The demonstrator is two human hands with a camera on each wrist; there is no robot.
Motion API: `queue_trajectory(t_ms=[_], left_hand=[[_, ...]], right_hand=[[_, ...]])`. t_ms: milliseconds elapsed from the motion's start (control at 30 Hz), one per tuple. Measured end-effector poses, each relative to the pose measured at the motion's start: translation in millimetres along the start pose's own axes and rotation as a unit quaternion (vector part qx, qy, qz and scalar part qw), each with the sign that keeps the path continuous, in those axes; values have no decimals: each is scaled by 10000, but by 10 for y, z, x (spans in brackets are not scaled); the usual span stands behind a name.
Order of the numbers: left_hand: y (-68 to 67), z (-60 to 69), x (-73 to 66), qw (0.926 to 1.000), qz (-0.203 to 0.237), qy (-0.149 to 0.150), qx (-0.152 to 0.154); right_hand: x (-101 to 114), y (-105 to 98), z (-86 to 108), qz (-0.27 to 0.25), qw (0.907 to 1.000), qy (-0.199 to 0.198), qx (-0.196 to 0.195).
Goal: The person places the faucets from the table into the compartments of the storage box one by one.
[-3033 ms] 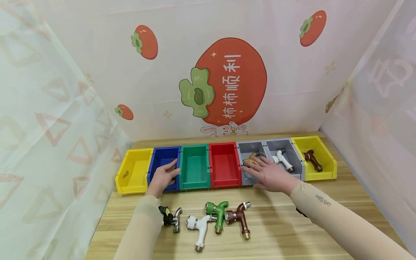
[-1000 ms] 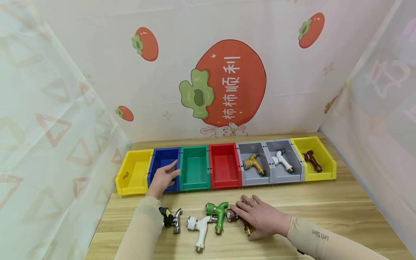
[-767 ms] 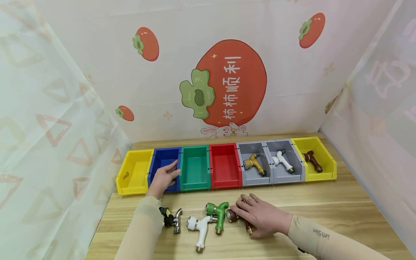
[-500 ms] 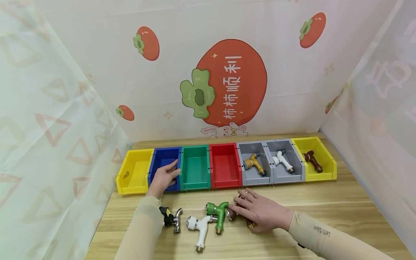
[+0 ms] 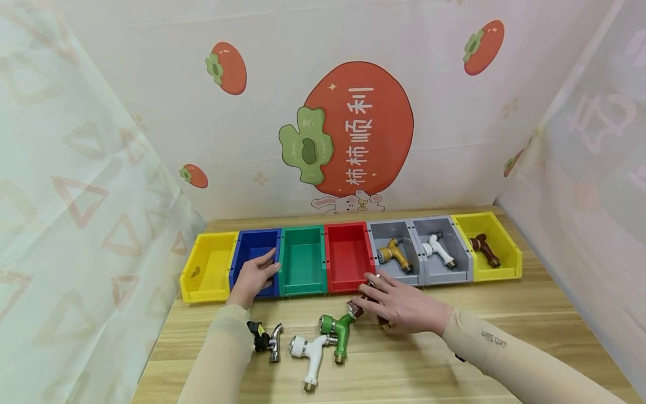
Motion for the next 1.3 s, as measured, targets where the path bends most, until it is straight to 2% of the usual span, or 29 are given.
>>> queue_trajectory(t_ms=[200, 467, 733, 1300], left_hand=[[1, 0, 1, 10000, -35, 2, -1], [-7, -3, -3, 10000, -45, -3, 1], [-12, 1, -4, 10000, -17, 5, 19], [-4, 10, -27, 10000, -33, -55, -3]], right_hand=[[-95, -72, -98, 30, 9999, 154, 32], [-228, -105, -232, 324, 9993, 193, 11], [-354, -91, -367, 180, 9987, 447, 160], [-586, -6, -554, -16, 9986, 529, -61]])
Point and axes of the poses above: each hand's wrist, its own z-axis away from the middle knuckle, its own y-axis out of the palm, x = y × z, the point moved 1 cm from there along -z, towards the middle knuckle, and after that the axes turned 10 degrees about -z, right-handed, at the moved point
